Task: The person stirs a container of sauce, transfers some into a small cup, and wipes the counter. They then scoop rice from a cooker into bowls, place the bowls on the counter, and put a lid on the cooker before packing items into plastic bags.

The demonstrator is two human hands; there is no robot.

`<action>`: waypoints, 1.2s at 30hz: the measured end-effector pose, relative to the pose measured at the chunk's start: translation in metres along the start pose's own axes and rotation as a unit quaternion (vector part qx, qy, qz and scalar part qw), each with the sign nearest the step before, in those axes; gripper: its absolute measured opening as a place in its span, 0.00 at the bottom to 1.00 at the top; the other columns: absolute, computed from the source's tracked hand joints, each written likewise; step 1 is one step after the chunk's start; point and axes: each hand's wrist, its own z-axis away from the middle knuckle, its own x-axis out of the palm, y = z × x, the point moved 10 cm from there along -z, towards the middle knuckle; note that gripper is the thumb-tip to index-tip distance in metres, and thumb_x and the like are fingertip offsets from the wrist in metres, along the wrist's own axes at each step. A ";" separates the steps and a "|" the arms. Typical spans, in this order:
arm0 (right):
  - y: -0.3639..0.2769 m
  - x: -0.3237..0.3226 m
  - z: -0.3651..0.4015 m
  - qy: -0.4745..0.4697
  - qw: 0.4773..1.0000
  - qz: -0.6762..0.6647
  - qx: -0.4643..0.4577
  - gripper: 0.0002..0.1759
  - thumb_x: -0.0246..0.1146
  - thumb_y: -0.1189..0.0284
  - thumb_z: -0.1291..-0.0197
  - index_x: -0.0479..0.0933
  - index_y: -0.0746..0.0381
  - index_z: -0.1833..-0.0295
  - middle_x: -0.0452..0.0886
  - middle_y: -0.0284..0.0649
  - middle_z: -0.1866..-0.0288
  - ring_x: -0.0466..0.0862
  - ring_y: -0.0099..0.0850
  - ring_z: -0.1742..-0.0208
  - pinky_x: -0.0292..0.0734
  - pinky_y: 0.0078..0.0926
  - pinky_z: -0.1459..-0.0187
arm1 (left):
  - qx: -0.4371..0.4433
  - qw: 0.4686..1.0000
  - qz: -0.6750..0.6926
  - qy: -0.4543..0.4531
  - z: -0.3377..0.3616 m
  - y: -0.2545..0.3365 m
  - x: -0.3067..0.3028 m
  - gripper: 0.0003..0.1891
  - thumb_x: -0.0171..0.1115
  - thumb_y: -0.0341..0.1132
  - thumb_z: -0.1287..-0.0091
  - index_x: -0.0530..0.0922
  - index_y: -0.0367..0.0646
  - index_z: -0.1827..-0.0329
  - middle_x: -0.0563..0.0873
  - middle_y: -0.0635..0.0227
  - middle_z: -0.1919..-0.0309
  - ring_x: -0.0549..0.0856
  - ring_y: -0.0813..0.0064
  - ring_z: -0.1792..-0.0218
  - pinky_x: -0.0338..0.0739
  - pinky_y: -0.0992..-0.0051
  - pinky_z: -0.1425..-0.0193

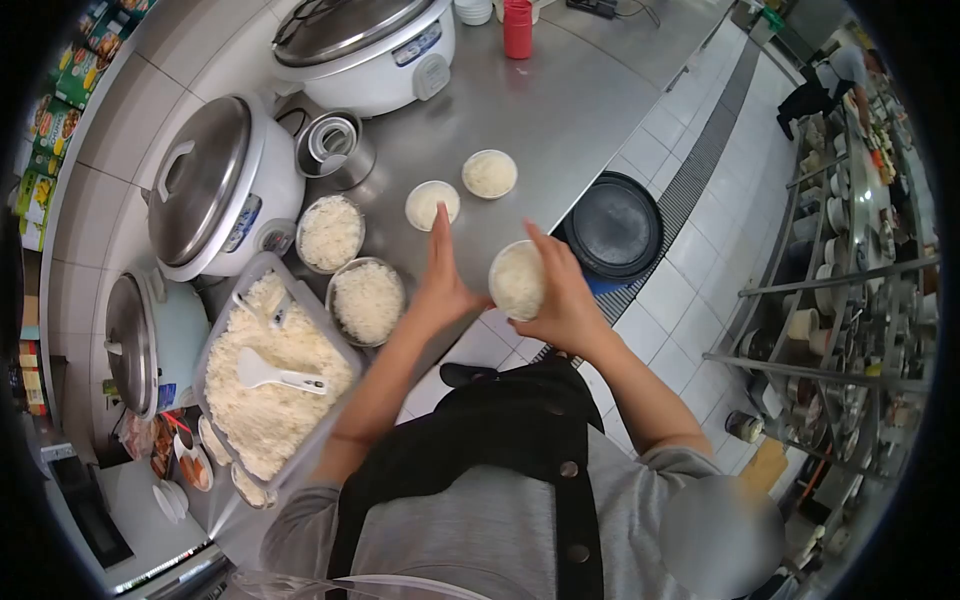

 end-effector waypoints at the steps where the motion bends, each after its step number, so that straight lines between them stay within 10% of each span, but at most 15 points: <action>1: 0.024 -0.023 0.010 0.017 1.000 0.012 0.011 0.72 0.81 0.78 0.68 0.50 0.55 0.14 0.68 0.56 0.27 0.69 0.57 0.25 0.68 0.47 0.25 | 0.003 0.999 -0.044 -0.010 -0.027 -0.004 0.013 0.85 0.93 0.38 0.67 0.30 0.42 0.14 0.49 0.39 0.17 0.57 0.38 0.19 0.55 0.48 0.15; 10: 0.203 -0.228 0.117 0.104 0.982 0.081 0.136 0.72 0.80 0.80 0.70 0.50 0.56 0.14 0.70 0.54 0.29 0.71 0.55 0.28 0.70 0.47 0.26 | -0.167 0.927 -0.305 -0.143 -0.181 -0.137 0.095 0.86 0.93 0.39 0.69 0.31 0.44 0.13 0.64 0.38 0.24 0.66 0.38 0.23 0.64 0.49 0.19; 19: 0.295 -0.326 0.220 0.200 0.934 0.092 0.282 0.72 0.80 0.81 0.73 0.52 0.62 0.15 0.72 0.54 0.32 0.73 0.54 0.31 0.70 0.45 0.27 | -0.147 0.914 -0.338 -0.168 -0.235 -0.096 0.167 0.81 0.88 0.34 0.66 0.33 0.46 0.12 0.71 0.41 0.31 0.74 0.40 0.32 0.72 0.50 0.26; 25: 0.303 -0.324 0.250 0.249 0.890 0.068 0.377 0.72 0.81 0.82 0.74 0.54 0.62 0.16 0.70 0.53 0.29 0.72 0.53 0.28 0.69 0.44 0.25 | -0.108 0.920 -0.342 -0.157 -0.401 -0.076 0.275 0.83 0.89 0.37 0.67 0.30 0.46 0.13 0.74 0.39 0.32 0.76 0.41 0.31 0.74 0.55 0.26; 30: 0.296 -0.307 0.217 0.257 0.888 0.078 0.374 0.72 0.82 0.80 0.74 0.53 0.60 0.16 0.71 0.54 0.32 0.72 0.55 0.30 0.70 0.46 0.27 | -0.120 0.938 -0.308 -0.103 -0.533 -0.080 0.327 0.87 0.93 0.46 0.68 0.28 0.45 0.13 0.58 0.33 0.21 0.62 0.35 0.21 0.62 0.46 0.19; 36: 0.299 -0.291 0.114 0.196 0.927 0.053 0.316 0.73 0.83 0.80 0.73 0.53 0.61 0.15 0.71 0.53 0.31 0.73 0.53 0.30 0.72 0.44 0.28 | -0.053 0.971 -0.235 0.006 -0.504 -0.032 0.292 0.84 0.91 0.49 0.61 0.28 0.46 0.13 0.42 0.32 0.16 0.50 0.32 0.17 0.48 0.38 0.16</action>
